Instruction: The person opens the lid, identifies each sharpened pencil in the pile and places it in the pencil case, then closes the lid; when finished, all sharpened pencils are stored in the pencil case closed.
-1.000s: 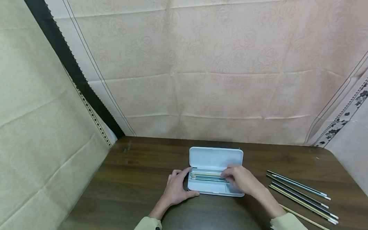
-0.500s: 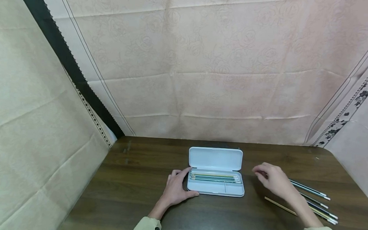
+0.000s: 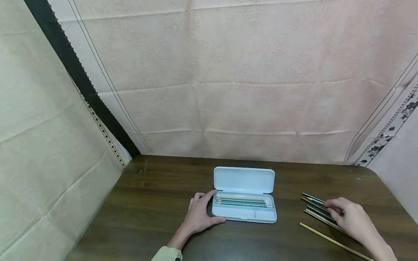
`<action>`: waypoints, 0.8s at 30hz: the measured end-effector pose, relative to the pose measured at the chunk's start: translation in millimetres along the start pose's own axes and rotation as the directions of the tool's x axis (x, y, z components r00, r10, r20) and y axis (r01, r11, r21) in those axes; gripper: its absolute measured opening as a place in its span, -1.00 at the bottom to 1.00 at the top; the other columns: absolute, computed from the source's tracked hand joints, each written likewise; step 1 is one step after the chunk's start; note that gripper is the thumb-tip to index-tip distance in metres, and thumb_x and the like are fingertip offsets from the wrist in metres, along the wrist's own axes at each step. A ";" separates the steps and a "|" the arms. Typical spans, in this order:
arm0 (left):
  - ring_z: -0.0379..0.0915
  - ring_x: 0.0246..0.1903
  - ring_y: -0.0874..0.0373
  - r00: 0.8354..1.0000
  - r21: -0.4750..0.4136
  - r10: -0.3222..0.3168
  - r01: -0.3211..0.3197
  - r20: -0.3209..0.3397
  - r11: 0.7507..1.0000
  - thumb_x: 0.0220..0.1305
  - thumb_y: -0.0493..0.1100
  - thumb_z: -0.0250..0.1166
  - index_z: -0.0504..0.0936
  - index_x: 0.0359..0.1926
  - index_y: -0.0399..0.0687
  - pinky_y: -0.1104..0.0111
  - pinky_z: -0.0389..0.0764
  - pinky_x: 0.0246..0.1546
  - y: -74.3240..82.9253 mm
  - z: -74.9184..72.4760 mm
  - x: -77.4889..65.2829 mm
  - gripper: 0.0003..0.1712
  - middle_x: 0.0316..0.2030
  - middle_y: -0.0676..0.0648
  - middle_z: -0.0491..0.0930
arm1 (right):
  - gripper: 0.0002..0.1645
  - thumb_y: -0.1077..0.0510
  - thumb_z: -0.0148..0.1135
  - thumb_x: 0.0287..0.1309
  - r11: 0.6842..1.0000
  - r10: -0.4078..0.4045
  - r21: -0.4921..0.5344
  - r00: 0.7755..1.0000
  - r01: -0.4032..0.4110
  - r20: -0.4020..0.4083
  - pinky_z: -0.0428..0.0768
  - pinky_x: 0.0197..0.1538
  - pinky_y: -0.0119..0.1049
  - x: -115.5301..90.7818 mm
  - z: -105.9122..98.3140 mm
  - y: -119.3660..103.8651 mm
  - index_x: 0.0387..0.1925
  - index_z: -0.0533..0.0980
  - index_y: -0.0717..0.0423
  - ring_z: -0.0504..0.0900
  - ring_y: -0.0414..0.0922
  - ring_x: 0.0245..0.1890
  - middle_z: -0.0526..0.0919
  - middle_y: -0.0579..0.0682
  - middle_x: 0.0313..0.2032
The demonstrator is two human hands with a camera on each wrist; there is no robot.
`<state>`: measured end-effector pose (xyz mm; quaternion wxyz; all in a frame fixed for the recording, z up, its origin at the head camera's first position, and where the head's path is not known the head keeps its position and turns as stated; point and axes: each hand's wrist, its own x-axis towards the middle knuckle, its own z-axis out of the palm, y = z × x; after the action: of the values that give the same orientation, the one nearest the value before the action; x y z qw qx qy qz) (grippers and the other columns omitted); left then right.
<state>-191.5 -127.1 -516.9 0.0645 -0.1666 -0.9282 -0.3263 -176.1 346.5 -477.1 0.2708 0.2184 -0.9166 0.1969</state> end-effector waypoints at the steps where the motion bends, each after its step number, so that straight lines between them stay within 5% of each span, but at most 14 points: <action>1: 0.24 0.11 -0.03 1.000 -0.001 -0.001 0.001 -0.001 1.000 -0.07 0.36 0.53 0.34 0.45 0.06 0.02 0.27 0.03 -0.2 0.2 0.0 0.11 0.18 -0.07 0.48 | -0.65 0.45 0.53 -0.22 1.000 0.016 -0.012 1.000 -0.016 0.009 0.48 -0.44 -0.33 -1.7 -2.2 1.8 -0.39 0.68 0.02 0.52 -0.37 -0.46 0.64 -0.16 -0.43; 10: 0.23 0.10 -0.06 0.999 -0.003 -0.031 0.031 0.010 1.000 -0.07 0.37 0.53 0.33 0.46 0.10 0.02 0.31 0.01 -0.9 2.2 -0.9 0.11 0.18 -0.08 0.45 | -0.70 0.39 0.52 -0.17 0.992 0.116 -0.059 0.991 -0.113 0.060 0.48 -0.43 -0.18 -16.8 -15.3 17.6 -0.34 0.68 0.04 0.54 -0.31 -0.45 0.59 -0.17 -0.42; 24: 0.23 0.09 -0.04 0.999 -0.005 -0.033 0.033 0.006 0.999 -0.08 0.38 0.52 0.33 0.46 0.11 0.02 0.31 0.01 -1.4 1.6 -1.0 0.12 0.17 -0.06 0.46 | -0.65 0.42 0.55 -0.27 0.988 0.128 -0.092 0.989 -0.121 0.075 0.48 -0.34 0.17 -28.7 -21.5 33.2 -0.33 0.68 0.13 0.63 0.21 -0.35 0.63 0.04 -0.34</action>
<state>-191.0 -127.4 -519.2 0.0561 -0.1524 -0.9301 -0.3294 -162.3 392.7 -485.2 0.2298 0.1564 -0.9464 0.1643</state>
